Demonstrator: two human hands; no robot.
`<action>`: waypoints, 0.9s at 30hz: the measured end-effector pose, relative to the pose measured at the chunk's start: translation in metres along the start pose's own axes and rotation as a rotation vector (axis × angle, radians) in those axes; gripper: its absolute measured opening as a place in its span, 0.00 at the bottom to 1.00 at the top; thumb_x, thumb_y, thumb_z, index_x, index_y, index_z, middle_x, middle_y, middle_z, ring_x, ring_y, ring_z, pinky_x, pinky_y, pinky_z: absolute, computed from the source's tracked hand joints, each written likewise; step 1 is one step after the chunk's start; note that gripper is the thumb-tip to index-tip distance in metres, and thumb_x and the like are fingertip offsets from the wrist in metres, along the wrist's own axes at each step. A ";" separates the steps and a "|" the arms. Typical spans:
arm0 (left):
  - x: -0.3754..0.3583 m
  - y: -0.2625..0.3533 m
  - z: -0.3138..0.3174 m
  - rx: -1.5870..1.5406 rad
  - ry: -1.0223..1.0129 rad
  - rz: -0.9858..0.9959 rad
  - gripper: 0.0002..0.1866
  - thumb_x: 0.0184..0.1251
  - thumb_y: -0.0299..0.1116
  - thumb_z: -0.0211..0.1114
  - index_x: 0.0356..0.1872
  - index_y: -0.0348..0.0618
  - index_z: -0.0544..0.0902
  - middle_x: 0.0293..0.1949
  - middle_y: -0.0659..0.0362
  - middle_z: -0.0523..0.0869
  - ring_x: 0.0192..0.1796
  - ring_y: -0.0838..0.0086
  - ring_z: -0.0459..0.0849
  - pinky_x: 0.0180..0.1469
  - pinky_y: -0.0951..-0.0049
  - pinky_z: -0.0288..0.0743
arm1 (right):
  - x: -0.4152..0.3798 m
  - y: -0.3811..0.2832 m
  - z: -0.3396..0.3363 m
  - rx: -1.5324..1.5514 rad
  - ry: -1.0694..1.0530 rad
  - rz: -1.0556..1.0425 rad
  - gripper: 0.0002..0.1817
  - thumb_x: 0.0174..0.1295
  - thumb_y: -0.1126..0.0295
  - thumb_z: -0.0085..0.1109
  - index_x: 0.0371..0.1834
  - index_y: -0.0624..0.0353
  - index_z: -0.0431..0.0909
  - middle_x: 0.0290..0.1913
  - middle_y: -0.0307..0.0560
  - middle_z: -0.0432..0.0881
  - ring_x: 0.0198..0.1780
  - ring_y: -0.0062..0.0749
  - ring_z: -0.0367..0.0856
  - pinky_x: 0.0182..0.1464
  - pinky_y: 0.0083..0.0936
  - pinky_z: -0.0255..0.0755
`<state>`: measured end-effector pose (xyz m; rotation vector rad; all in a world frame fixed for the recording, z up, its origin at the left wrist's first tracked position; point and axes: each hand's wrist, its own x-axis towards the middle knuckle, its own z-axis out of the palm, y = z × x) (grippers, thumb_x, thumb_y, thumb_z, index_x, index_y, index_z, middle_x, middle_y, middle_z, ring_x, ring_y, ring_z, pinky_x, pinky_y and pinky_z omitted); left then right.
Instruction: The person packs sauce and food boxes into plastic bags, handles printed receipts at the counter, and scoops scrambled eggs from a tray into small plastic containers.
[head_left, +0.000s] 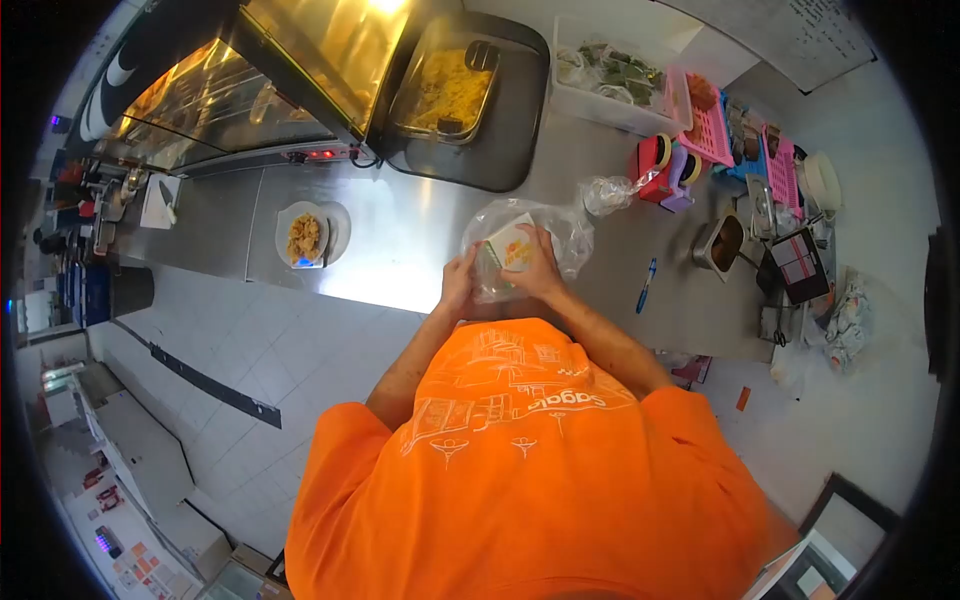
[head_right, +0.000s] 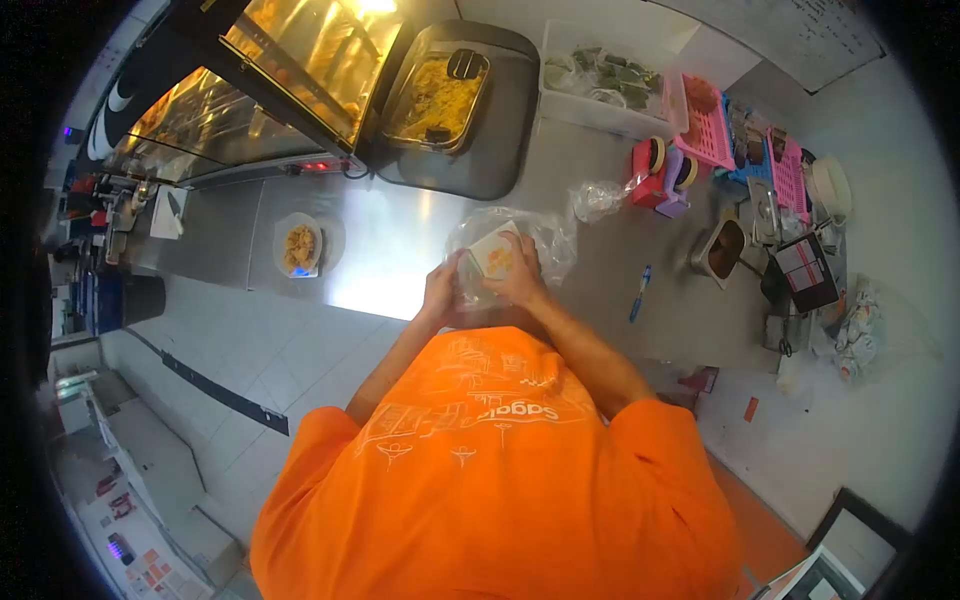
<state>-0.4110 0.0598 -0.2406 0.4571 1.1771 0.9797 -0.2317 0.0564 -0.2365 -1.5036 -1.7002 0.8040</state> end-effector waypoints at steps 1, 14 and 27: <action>-0.005 -0.001 -0.001 0.041 0.013 0.046 0.23 0.73 0.47 0.61 0.56 0.37 0.82 0.27 0.65 0.80 0.25 0.82 0.74 0.24 0.78 0.67 | -0.005 0.001 0.002 -0.110 -0.061 0.070 0.50 0.37 0.61 0.77 0.68 0.49 0.61 0.64 0.60 0.61 0.63 0.62 0.63 0.65 0.53 0.62; -0.063 0.030 0.018 0.647 0.183 0.219 0.17 0.67 0.36 0.66 0.54 0.40 0.82 0.28 0.61 0.83 0.33 0.78 0.80 0.37 0.75 0.76 | 0.012 -0.007 -0.025 -0.395 -0.185 0.252 0.43 0.49 0.62 0.71 0.70 0.47 0.59 0.63 0.64 0.61 0.62 0.69 0.63 0.61 0.61 0.63; -0.097 0.062 -0.004 0.444 0.111 0.072 0.34 0.59 0.30 0.73 0.67 0.44 0.70 0.41 0.54 0.83 0.37 0.72 0.84 0.28 0.75 0.80 | 0.017 -0.063 -0.114 0.002 -0.349 0.075 0.33 0.53 0.67 0.70 0.64 0.55 0.69 0.58 0.65 0.73 0.60 0.56 0.73 0.58 0.46 0.71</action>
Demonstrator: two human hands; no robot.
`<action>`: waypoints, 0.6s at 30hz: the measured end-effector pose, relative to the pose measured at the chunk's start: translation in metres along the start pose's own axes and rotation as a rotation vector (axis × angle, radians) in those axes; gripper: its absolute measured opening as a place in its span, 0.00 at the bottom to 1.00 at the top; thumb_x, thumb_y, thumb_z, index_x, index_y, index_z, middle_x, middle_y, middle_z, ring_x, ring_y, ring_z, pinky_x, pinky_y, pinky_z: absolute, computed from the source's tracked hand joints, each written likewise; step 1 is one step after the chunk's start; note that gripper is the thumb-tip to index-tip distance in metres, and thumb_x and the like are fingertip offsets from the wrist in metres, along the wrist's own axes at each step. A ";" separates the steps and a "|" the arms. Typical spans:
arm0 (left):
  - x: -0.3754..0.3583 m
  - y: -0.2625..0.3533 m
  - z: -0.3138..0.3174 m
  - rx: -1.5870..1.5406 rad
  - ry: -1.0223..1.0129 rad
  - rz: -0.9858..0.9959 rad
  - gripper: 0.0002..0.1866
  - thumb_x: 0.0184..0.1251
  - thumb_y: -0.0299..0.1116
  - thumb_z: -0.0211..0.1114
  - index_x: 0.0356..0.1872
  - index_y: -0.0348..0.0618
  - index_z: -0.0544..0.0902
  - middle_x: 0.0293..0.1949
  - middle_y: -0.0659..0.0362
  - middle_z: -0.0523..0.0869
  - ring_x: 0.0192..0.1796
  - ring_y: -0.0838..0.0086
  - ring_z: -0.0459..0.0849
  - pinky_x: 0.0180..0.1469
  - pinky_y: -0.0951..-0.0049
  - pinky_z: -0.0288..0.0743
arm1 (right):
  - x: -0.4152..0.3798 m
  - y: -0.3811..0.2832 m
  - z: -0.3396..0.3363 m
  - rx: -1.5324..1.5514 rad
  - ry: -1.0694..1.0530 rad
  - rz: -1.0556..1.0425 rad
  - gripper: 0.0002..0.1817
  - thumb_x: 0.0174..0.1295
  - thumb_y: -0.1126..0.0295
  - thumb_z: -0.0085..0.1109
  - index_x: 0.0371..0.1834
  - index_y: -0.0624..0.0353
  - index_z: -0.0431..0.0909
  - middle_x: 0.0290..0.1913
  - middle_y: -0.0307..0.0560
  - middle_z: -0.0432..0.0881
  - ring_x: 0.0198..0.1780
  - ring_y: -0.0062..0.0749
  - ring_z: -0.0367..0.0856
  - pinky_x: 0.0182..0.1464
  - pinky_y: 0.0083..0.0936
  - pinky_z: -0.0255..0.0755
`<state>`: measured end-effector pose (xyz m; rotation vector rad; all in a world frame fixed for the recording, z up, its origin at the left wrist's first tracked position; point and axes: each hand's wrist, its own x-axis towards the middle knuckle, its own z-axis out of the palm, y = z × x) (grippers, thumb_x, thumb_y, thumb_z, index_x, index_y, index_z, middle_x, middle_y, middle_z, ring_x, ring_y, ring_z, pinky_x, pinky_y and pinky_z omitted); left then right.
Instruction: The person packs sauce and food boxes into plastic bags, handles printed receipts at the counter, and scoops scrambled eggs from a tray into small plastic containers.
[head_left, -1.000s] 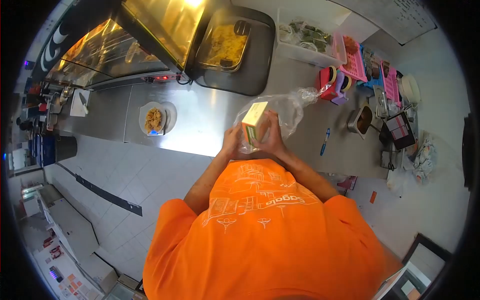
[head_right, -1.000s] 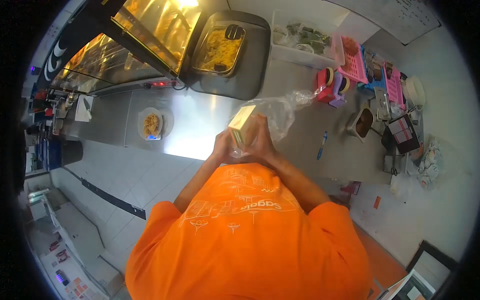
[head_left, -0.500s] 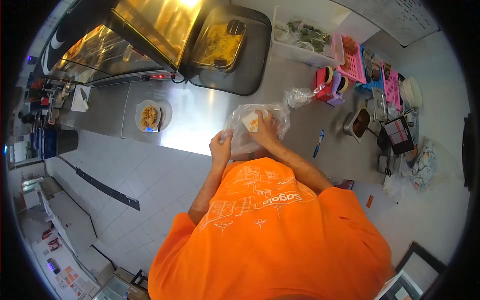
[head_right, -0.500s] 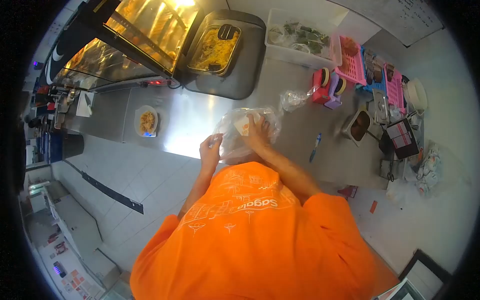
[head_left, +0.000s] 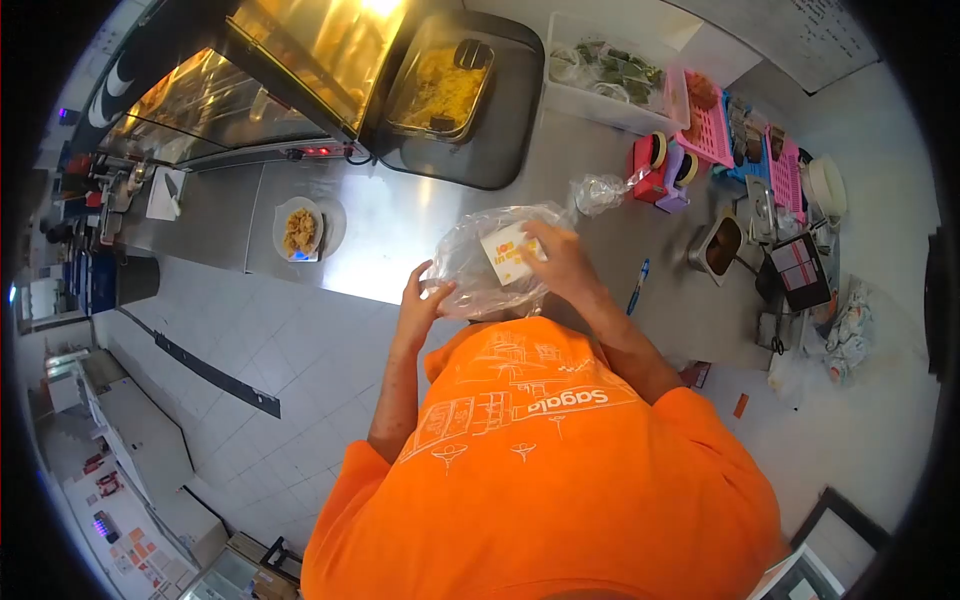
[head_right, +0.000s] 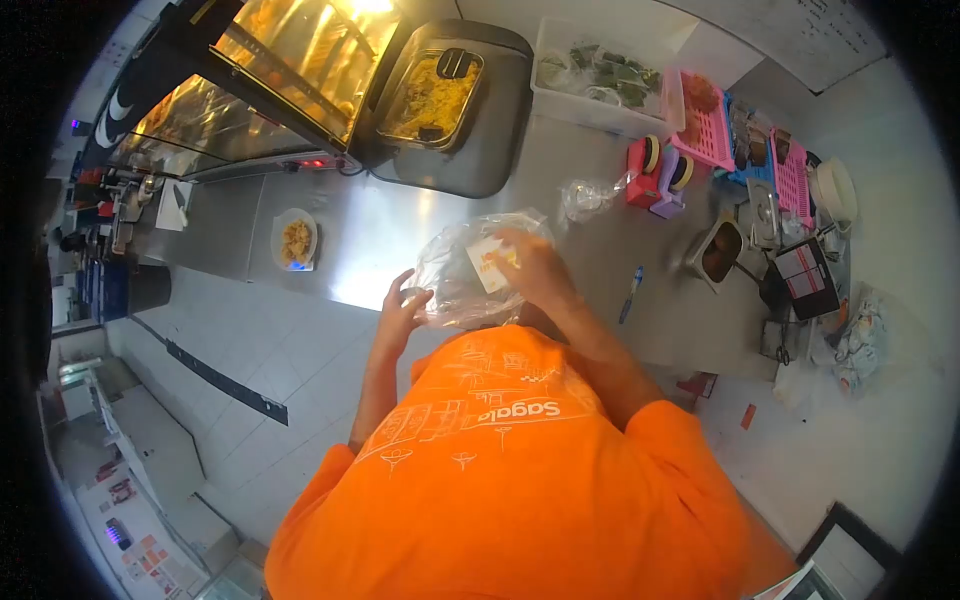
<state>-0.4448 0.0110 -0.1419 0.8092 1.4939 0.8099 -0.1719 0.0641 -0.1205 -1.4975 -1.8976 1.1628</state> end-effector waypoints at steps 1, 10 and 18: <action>0.004 0.002 -0.003 0.011 -0.022 0.006 0.34 0.58 0.28 0.73 0.67 0.44 0.70 0.41 0.54 0.83 0.37 0.72 0.84 0.28 0.75 0.80 | -0.002 -0.017 -0.012 -0.288 0.266 -0.056 0.28 0.55 0.66 0.68 0.60 0.56 0.72 0.54 0.62 0.76 0.56 0.51 0.77 0.55 0.42 0.73; 0.005 0.082 -0.040 0.783 0.264 0.495 0.36 0.41 0.23 0.80 0.58 0.46 0.78 0.41 0.51 0.80 0.34 0.63 0.79 0.39 0.65 0.78 | 0.008 0.017 -0.086 0.279 0.419 0.263 0.29 0.61 0.53 0.68 0.57 0.62 0.74 0.34 0.47 0.85 0.36 0.26 0.84 0.37 0.27 0.77; 0.006 0.118 -0.017 0.712 0.184 0.642 0.22 0.45 0.24 0.78 0.45 0.43 0.81 0.25 0.55 0.76 0.27 0.66 0.77 0.33 0.68 0.73 | 0.027 0.027 0.016 0.024 0.274 0.080 0.21 0.54 0.60 0.70 0.48 0.56 0.76 0.27 0.49 0.80 0.32 0.37 0.82 0.37 0.33 0.74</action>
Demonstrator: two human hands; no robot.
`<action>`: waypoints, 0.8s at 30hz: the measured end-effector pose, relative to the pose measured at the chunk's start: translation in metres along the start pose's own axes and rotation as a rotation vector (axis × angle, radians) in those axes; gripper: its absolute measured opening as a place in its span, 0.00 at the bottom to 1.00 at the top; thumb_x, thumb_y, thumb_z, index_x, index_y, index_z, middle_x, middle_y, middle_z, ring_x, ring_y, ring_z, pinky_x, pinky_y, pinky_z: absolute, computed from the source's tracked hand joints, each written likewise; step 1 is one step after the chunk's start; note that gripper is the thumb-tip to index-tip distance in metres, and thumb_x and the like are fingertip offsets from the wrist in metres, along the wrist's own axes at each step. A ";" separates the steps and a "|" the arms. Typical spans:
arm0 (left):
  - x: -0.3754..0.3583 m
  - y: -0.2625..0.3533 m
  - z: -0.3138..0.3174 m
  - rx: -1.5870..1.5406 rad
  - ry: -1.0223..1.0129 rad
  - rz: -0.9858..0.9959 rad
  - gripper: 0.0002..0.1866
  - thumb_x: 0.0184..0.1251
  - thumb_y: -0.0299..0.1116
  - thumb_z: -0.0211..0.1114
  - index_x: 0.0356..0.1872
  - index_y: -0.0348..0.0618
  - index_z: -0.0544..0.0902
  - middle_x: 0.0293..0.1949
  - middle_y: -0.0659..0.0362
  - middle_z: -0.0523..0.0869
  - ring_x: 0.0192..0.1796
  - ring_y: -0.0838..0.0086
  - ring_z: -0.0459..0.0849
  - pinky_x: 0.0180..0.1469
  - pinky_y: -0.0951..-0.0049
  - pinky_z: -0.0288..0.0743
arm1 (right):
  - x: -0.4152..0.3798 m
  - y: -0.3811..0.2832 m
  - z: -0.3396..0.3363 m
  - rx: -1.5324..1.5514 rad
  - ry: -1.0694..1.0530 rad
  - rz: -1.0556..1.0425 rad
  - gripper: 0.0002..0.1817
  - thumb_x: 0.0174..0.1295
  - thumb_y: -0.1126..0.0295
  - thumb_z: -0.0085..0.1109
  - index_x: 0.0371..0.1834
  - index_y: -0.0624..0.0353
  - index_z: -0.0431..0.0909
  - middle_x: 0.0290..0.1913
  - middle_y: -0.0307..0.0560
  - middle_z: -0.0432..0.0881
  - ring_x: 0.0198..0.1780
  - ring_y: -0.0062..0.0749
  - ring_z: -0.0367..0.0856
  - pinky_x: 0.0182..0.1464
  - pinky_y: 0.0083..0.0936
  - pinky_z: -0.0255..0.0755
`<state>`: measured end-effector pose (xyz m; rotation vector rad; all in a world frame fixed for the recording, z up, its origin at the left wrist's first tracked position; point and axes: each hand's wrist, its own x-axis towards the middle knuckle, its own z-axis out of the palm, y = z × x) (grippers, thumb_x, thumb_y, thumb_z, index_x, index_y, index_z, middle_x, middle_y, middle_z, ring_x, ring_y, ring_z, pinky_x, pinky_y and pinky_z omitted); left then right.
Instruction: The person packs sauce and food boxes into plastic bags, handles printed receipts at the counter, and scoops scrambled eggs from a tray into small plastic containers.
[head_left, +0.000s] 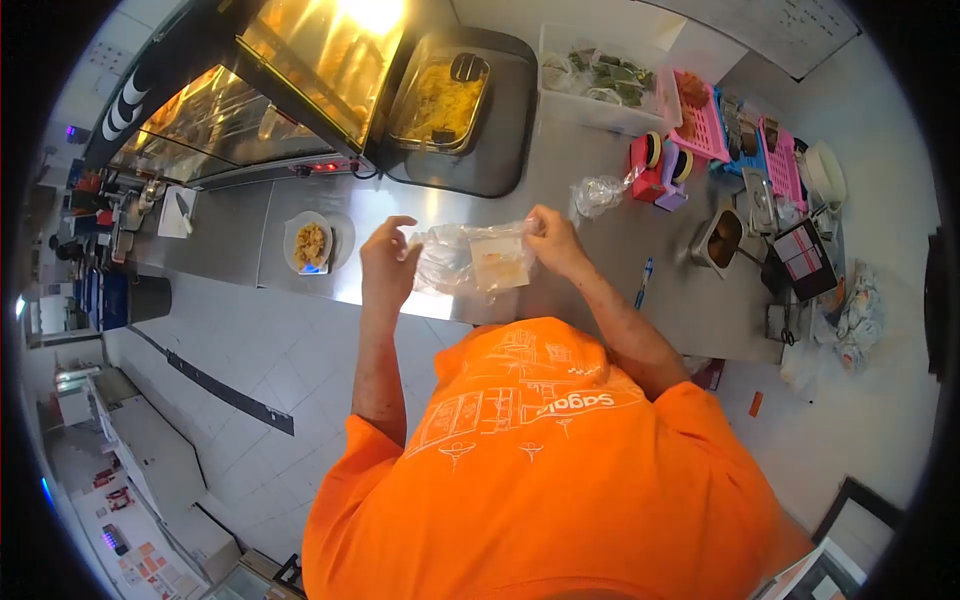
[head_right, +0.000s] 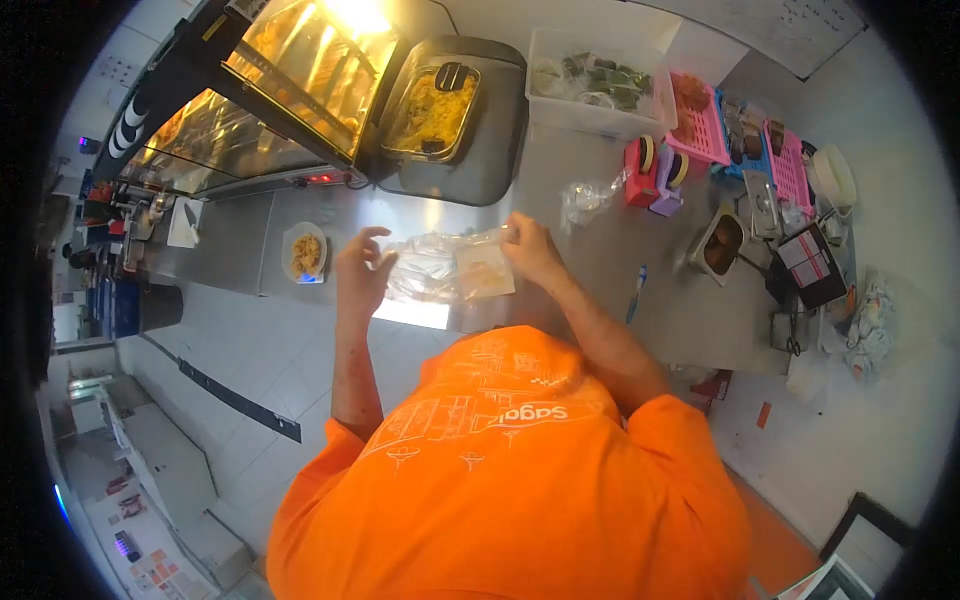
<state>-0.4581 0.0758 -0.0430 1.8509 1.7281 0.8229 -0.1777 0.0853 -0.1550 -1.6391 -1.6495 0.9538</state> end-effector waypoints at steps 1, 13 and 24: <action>0.000 0.003 -0.006 0.024 0.072 0.041 0.22 0.46 0.22 0.76 0.45 0.43 0.82 0.25 0.57 0.74 0.27 0.70 0.75 0.33 0.71 0.72 | 0.003 -0.015 -0.009 -0.053 0.091 -0.043 0.20 0.52 0.61 0.70 0.46 0.56 0.77 0.28 0.54 0.81 0.34 0.42 0.84 0.39 0.37 0.76; 0.022 0.040 -0.030 0.049 -0.168 0.263 0.23 0.45 0.15 0.71 0.45 0.44 0.80 0.32 0.54 0.75 0.33 0.66 0.77 0.40 0.66 0.76 | -0.015 -0.143 -0.092 -0.508 0.247 -0.370 0.08 0.63 0.69 0.60 0.43 0.54 0.76 0.25 0.53 0.82 0.34 0.54 0.82 0.35 0.46 0.74; 0.010 0.037 -0.030 -0.367 -0.062 0.140 0.27 0.50 0.22 0.74 0.55 0.41 0.77 0.53 0.57 0.73 0.45 0.76 0.78 0.32 0.83 0.81 | -0.010 -0.115 -0.107 -0.330 0.077 -0.046 0.11 0.69 0.62 0.54 0.49 0.52 0.78 0.33 0.54 0.86 0.38 0.56 0.84 0.40 0.45 0.77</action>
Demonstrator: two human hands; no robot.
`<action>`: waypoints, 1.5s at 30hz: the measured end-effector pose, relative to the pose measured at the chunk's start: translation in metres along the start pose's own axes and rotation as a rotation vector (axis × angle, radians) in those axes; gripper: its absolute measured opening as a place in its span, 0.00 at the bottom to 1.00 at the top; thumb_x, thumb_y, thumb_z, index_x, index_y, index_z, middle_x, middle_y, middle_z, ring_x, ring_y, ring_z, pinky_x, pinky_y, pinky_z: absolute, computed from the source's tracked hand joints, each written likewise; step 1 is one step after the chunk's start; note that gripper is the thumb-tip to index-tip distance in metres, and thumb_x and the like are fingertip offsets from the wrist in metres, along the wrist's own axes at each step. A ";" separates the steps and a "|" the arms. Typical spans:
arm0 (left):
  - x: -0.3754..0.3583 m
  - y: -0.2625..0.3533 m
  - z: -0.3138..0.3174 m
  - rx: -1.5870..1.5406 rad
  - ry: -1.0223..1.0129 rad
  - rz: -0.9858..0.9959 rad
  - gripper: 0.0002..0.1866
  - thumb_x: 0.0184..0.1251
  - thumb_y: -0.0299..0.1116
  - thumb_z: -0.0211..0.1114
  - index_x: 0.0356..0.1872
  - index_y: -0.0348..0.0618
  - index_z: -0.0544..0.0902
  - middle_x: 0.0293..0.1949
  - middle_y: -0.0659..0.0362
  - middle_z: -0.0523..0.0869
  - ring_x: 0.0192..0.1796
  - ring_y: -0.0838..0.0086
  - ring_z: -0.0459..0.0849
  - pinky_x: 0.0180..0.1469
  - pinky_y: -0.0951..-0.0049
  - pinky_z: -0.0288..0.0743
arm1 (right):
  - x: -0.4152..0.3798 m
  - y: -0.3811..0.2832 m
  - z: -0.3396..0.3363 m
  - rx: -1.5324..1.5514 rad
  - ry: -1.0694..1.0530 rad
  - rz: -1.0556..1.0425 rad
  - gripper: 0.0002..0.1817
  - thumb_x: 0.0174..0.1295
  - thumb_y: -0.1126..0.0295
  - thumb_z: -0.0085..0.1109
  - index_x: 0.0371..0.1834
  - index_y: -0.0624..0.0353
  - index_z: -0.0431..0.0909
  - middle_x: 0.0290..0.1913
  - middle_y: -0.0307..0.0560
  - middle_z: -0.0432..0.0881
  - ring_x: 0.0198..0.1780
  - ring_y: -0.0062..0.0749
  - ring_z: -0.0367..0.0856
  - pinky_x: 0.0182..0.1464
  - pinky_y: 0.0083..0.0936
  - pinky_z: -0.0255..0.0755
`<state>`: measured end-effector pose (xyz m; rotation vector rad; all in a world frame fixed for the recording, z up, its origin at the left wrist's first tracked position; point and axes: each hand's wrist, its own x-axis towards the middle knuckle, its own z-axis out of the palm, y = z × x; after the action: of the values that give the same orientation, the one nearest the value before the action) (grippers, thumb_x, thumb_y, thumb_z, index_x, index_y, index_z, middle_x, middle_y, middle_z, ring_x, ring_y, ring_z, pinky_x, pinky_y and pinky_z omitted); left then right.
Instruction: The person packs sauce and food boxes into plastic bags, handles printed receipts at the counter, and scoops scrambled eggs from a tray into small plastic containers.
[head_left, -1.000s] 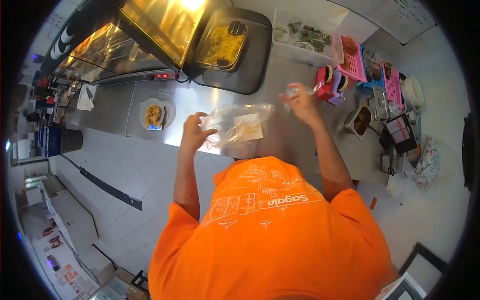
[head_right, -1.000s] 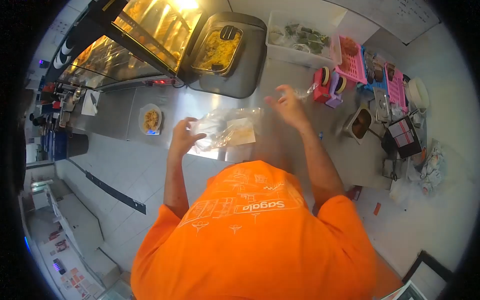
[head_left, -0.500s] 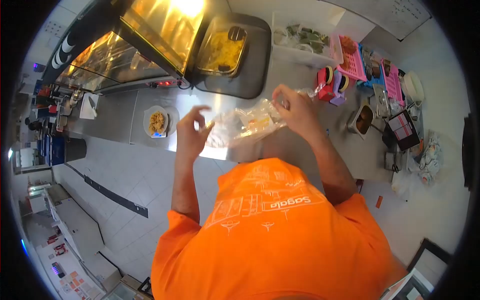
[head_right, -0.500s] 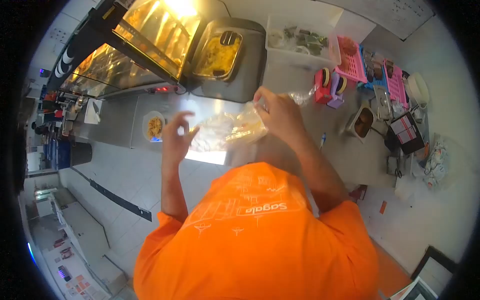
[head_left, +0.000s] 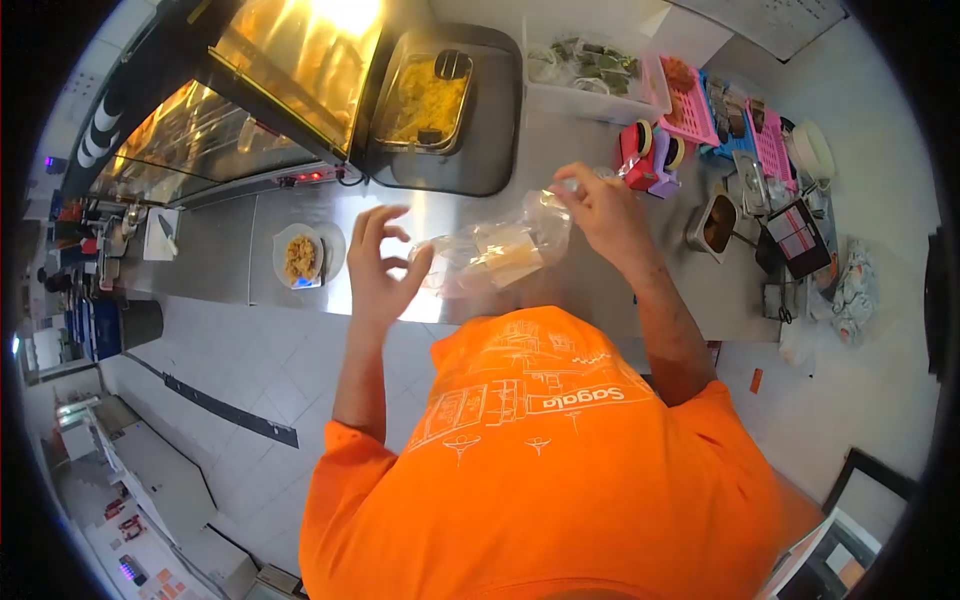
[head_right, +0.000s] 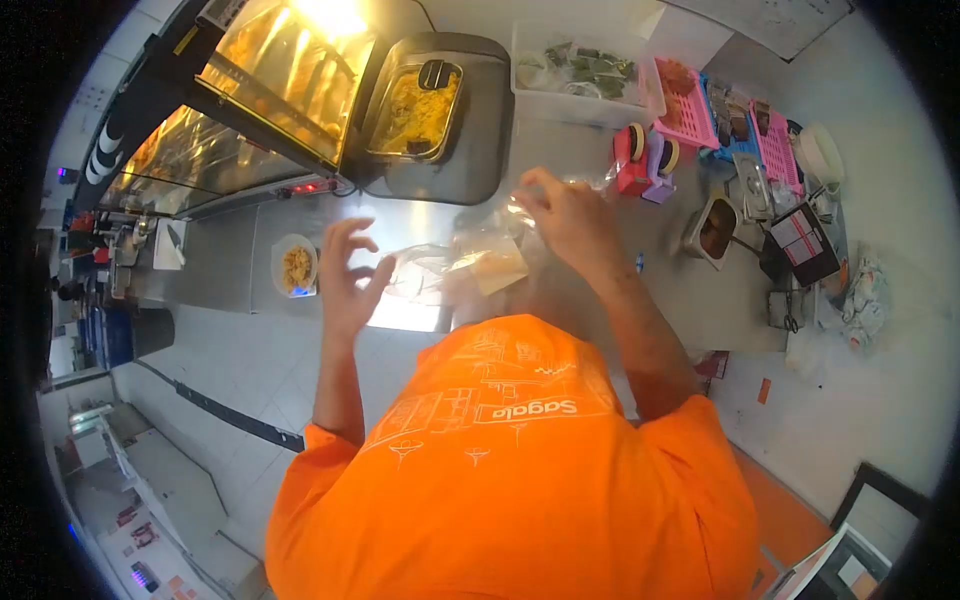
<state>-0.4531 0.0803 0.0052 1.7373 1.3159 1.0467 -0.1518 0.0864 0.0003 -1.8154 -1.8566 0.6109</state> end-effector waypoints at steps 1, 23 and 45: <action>-0.015 -0.018 0.003 0.097 0.142 0.146 0.28 0.49 0.27 0.76 0.54 0.38 0.77 0.54 0.53 0.71 0.51 0.70 0.77 0.31 0.83 0.81 | 0.001 0.013 -0.001 0.015 -0.003 0.064 0.12 0.67 0.63 0.56 0.51 0.52 0.78 0.34 0.55 0.86 0.39 0.56 0.84 0.41 0.45 0.77; -0.001 -0.177 0.216 -0.666 -0.535 -0.436 0.30 0.59 0.36 0.67 0.61 0.41 0.68 0.56 0.54 0.76 0.59 0.65 0.75 0.62 0.64 0.70 | 0.000 0.092 0.194 0.226 -0.012 -0.475 0.19 0.58 0.68 0.66 0.54 0.50 0.79 0.44 0.45 0.86 0.50 0.39 0.84 0.52 0.33 0.77; 0.030 0.082 0.162 -1.154 -0.498 -0.984 0.15 0.80 0.45 0.48 0.50 0.45 0.75 0.52 0.56 0.79 0.56 0.64 0.78 0.61 0.61 0.71 | -0.093 0.099 -0.036 -0.045 0.493 -0.676 0.32 0.48 0.70 0.67 0.62 0.51 0.72 0.64 0.51 0.74 0.66 0.46 0.72 0.67 0.44 0.66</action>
<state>-0.2690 0.0800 0.0153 0.3149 0.7556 0.4982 -0.0502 -0.0041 -0.0340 -1.0966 -1.9514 -0.1161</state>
